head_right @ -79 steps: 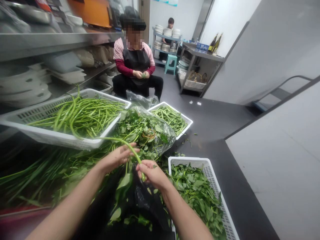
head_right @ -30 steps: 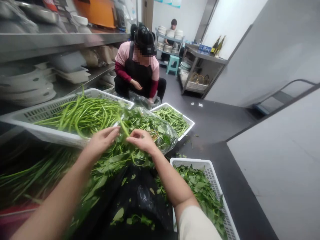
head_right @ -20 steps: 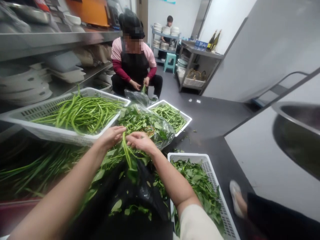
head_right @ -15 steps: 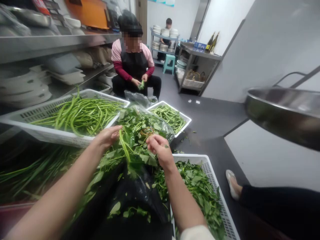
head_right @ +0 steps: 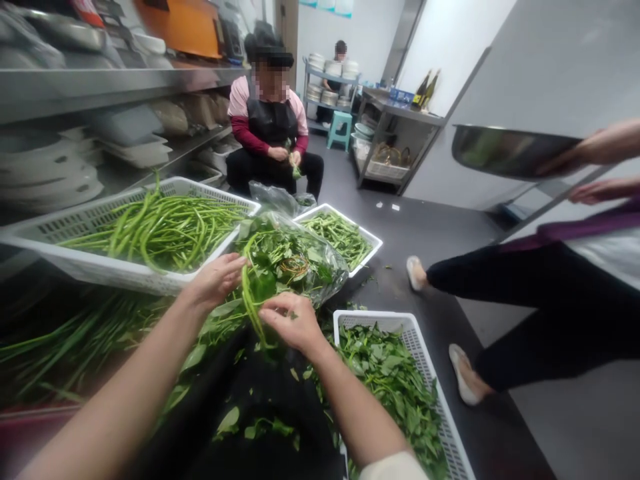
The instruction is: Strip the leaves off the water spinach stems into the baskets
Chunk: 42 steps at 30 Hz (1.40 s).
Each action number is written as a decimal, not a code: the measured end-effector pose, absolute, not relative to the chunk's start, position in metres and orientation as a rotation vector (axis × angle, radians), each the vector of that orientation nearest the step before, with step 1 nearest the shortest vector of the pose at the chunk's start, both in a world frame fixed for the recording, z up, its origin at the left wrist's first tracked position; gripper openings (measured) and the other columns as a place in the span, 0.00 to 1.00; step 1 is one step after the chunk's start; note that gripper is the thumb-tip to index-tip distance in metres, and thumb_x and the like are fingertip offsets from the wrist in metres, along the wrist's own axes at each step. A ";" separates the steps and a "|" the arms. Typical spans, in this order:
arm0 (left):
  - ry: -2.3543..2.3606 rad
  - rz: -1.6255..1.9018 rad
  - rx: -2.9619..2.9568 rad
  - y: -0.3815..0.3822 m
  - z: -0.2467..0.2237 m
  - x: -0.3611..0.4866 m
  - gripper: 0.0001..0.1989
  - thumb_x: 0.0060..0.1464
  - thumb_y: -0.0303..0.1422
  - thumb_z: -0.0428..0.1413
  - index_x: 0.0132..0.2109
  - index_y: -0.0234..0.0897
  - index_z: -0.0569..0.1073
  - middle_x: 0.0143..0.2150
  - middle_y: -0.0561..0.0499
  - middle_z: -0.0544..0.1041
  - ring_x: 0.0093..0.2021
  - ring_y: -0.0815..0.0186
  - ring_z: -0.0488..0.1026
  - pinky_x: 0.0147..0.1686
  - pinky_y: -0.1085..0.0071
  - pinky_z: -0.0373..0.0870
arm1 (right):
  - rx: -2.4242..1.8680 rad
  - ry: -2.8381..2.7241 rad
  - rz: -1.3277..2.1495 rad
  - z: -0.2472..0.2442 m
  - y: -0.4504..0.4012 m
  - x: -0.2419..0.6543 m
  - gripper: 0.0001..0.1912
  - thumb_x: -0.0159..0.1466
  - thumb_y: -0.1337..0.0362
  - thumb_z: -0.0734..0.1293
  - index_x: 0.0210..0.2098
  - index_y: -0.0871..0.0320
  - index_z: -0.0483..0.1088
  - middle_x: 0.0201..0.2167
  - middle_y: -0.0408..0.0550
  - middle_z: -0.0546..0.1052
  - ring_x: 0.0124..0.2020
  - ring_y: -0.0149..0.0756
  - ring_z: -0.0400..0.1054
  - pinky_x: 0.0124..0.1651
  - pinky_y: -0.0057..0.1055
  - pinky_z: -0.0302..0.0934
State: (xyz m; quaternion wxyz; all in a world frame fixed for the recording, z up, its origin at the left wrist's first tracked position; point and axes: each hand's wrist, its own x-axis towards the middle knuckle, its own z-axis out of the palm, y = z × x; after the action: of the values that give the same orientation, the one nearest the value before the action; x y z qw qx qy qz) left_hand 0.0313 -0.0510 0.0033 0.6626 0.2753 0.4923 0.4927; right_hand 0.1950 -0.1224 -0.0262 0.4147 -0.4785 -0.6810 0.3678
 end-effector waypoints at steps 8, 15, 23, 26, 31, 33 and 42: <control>1.117 1.149 0.597 -0.060 -0.004 0.034 0.17 0.41 0.26 0.64 0.33 0.36 0.62 0.27 0.56 0.73 0.21 0.78 0.68 0.21 0.84 0.66 | -1.213 -1.390 1.278 -0.052 -0.126 0.188 0.10 0.53 0.59 0.66 0.23 0.59 0.72 0.20 0.42 0.71 0.23 0.29 0.62 0.28 0.26 0.57; 1.143 1.213 0.548 -0.061 -0.003 0.033 0.16 0.42 0.25 0.62 0.32 0.37 0.61 0.24 0.59 0.70 0.20 0.79 0.66 0.19 0.86 0.65 | -1.275 -1.578 0.670 -0.043 -0.133 0.184 0.06 0.56 0.66 0.63 0.24 0.58 0.69 0.25 0.45 0.71 0.29 0.33 0.64 0.35 0.29 0.57; 1.126 1.235 0.569 -0.063 -0.015 0.035 0.18 0.40 0.27 0.64 0.32 0.37 0.61 0.26 0.58 0.71 0.21 0.78 0.67 0.22 0.85 0.66 | -1.322 -1.718 0.551 -0.052 -0.135 0.180 0.04 0.56 0.66 0.65 0.25 0.56 0.71 0.27 0.45 0.74 0.32 0.34 0.64 0.40 0.32 0.56; 1.129 1.224 0.565 -0.065 -0.015 0.038 0.18 0.40 0.27 0.64 0.33 0.37 0.61 0.27 0.58 0.73 0.22 0.78 0.68 0.23 0.84 0.67 | -1.297 -1.624 0.664 -0.059 -0.134 0.177 0.05 0.54 0.66 0.64 0.22 0.56 0.69 0.24 0.44 0.72 0.29 0.33 0.63 0.36 0.30 0.56; 1.114 1.180 0.624 -0.076 -0.016 0.045 0.16 0.39 0.28 0.63 0.35 0.36 0.64 0.27 0.57 0.74 0.23 0.77 0.70 0.24 0.83 0.67 | -1.353 -0.865 1.109 -0.087 -0.109 0.187 0.09 0.47 0.63 0.64 0.15 0.57 0.61 0.12 0.37 0.60 0.17 0.27 0.52 0.21 0.25 0.50; 1.118 1.172 0.651 -0.080 -0.017 0.046 0.18 0.37 0.29 0.64 0.35 0.36 0.65 0.27 0.56 0.75 0.23 0.76 0.70 0.23 0.82 0.67 | -1.359 -0.634 1.140 -0.095 -0.099 0.201 0.12 0.48 0.60 0.64 0.14 0.56 0.57 0.10 0.36 0.56 0.14 0.26 0.49 0.18 0.25 0.48; 1.170 1.167 0.811 -0.079 -0.020 0.048 0.22 0.29 0.39 0.66 0.32 0.34 0.67 0.25 0.55 0.75 0.23 0.72 0.70 0.25 0.77 0.65 | -1.334 -1.459 0.619 -0.046 -0.129 0.214 0.10 0.60 0.57 0.60 0.27 0.56 0.62 0.24 0.42 0.67 0.24 0.30 0.60 0.30 0.27 0.55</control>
State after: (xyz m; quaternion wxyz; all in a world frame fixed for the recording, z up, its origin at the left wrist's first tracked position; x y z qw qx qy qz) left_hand 0.0483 -0.0794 -0.0197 0.6055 0.3505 0.5060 0.5044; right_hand 0.2141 -0.1288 -0.0458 0.5100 -0.5540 -0.6058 0.2569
